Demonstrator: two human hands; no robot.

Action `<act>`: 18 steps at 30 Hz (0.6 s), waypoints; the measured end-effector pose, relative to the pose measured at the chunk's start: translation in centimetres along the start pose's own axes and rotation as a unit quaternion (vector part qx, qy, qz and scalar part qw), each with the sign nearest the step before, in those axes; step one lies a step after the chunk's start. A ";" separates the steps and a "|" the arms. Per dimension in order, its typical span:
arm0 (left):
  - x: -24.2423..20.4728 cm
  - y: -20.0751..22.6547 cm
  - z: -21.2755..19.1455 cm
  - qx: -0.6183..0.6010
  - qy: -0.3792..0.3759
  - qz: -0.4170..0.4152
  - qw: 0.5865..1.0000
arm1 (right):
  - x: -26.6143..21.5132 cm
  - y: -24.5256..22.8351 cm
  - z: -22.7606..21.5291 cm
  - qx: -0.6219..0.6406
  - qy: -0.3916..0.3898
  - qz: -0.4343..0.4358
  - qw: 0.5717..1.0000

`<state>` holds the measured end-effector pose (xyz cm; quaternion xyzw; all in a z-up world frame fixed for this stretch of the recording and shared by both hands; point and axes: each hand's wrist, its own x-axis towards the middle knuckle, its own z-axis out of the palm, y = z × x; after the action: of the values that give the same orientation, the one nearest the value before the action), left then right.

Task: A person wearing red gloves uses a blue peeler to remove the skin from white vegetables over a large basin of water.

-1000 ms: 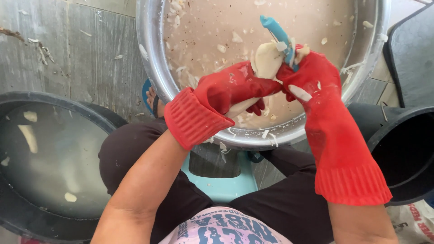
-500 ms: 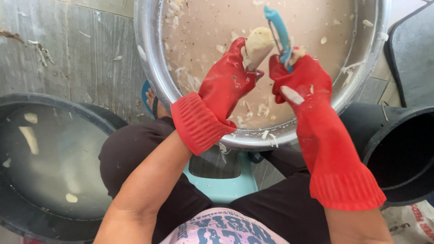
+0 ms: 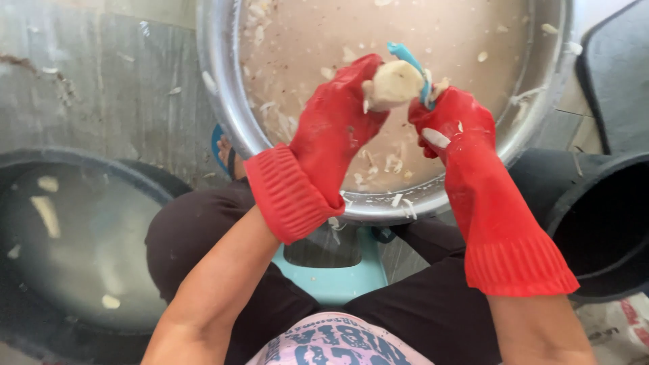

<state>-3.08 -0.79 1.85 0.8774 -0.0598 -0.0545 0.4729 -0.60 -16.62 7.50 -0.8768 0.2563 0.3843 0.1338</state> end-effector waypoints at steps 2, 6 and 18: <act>0.2 -0.9 0.4 0.032 -0.013 -0.092 0.995 | -0.1 0.2 -0.8 0.077 -0.017 0.014 0.997; 0.8 0.0 0.1 0.022 -0.005 -0.047 0.999 | -1.9 0.0 -1.6 0.034 0.018 -0.009 0.999; 1.1 1.2 -0.8 0.148 -0.150 -0.176 0.962 | -3.0 -2.4 -1.0 0.144 -0.035 0.029 0.988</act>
<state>-1.93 -0.98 3.21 0.9159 0.0174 -0.2584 0.3066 -0.35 -14.00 10.45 -0.8262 0.3299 0.3778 0.2567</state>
